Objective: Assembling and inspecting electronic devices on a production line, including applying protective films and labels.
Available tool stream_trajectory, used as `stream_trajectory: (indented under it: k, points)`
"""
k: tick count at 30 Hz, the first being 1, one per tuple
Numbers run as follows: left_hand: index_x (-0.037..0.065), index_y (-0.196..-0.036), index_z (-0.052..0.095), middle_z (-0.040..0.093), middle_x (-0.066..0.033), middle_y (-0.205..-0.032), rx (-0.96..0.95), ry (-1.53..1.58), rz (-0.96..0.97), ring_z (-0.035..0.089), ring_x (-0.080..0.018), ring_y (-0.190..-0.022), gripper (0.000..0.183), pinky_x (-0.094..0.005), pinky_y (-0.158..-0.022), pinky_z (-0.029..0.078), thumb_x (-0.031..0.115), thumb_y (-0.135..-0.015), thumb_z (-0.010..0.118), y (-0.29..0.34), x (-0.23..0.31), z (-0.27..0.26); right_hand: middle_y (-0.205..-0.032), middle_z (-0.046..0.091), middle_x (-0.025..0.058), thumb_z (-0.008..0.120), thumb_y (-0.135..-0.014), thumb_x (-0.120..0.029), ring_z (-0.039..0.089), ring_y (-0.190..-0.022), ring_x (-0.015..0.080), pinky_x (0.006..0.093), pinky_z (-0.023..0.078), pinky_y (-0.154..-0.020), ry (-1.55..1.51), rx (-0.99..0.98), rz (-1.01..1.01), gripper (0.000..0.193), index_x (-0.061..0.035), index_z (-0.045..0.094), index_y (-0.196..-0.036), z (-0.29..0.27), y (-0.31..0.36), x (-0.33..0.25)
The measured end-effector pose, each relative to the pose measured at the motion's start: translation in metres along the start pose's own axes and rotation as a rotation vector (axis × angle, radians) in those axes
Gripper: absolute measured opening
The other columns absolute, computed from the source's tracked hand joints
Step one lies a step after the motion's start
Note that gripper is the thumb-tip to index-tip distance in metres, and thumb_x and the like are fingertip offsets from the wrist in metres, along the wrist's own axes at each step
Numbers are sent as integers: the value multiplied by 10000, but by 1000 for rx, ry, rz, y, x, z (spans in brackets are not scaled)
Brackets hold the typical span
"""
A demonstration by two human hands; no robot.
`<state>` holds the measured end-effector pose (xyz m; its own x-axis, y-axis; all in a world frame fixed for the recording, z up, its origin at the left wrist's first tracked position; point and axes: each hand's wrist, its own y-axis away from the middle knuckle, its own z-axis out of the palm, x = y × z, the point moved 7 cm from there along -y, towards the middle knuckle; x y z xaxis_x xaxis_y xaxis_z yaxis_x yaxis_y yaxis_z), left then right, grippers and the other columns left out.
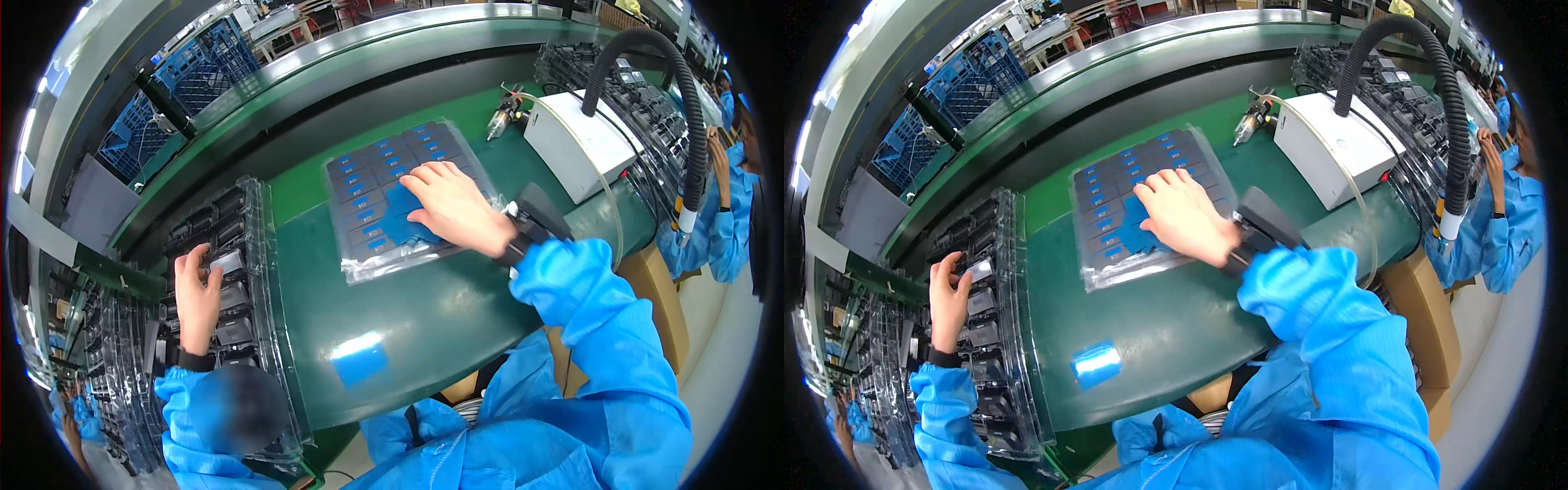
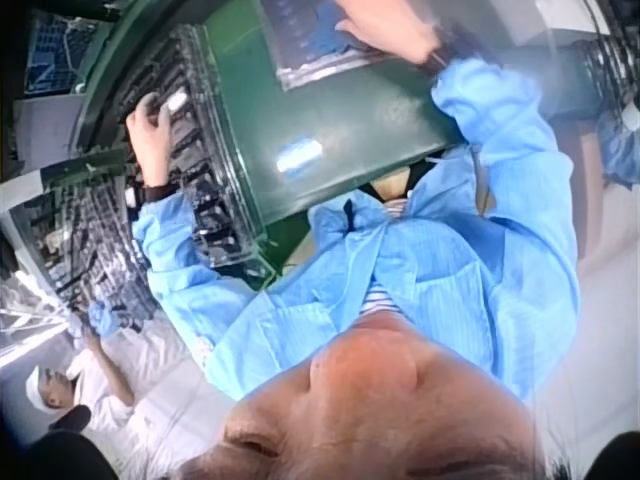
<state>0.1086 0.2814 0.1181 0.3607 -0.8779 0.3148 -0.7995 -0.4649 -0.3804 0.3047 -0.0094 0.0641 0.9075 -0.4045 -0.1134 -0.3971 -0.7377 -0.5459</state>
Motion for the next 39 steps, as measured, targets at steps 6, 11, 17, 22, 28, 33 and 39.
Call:
stream_trajectory:
  k: [6,11,17,22,28,33,39]
  points:
    - [6,-1087,535,494,-131,-1056,18,113,115,504,-246,-916,360,-311,-830,408,-42,-733,572,66,108,-70,-783,570,74,568,-696,-97,561,-826,235,367,411,-853,89,69,-98,121,-64,630,-795,13,-13,21]
    - [-40,-946,577,559,-139,-956,97,339,80,529,-235,-923,188,-336,-838,416,12,-771,534,186,162,-90,-821,607,69,614,-765,-67,575,-716,188,273,450,-711,-730,44,279,83,-21,604,-834,-48,-9,-10]
    - [-5,-1131,490,544,-61,-957,-79,1264,-426,515,-103,-838,286,-238,-759,430,67,-863,560,179,174,51,-1008,586,45,606,-817,-12,546,-916,91,256,449,-806,-1641,-404,468,357,-3,453,-1140,-28,84,-101]
    - [7,-898,559,579,9,-795,-392,1176,-309,503,-48,-752,111,-199,-689,410,118,-884,556,171,184,76,-995,607,64,640,-790,-24,569,-929,112,267,450,-811,-1468,-332,568,419,-13,453,-1164,-42,125,-104]
    - [38,-874,561,579,23,-799,-888,1541,-439,495,-36,-722,75,-189,-648,397,113,-874,563,180,199,101,-800,644,108,692,-697,-9,631,-683,250,296,492,-584,-1103,-38,106,232,-21,644,-923,-94,130,-111]
    - [31,-848,577,568,32,-760,-876,1410,-344,496,-48,-690,153,-199,-585,372,181,-872,570,169,203,111,-777,645,100,670,-673,9,619,-645,249,320,493,-576,-792,3,38,192,-32,648,-860,-97,136,-102]
    - [-1,-792,583,579,-73,-698,-486,759,-260,549,-170,-681,153,-292,-609,423,147,-790,622,110,187,134,-747,578,33,688,-601,-30,537,-747,249,356,391,-638,-341,299,9,147,-67,637,-734,-110,138,-94]
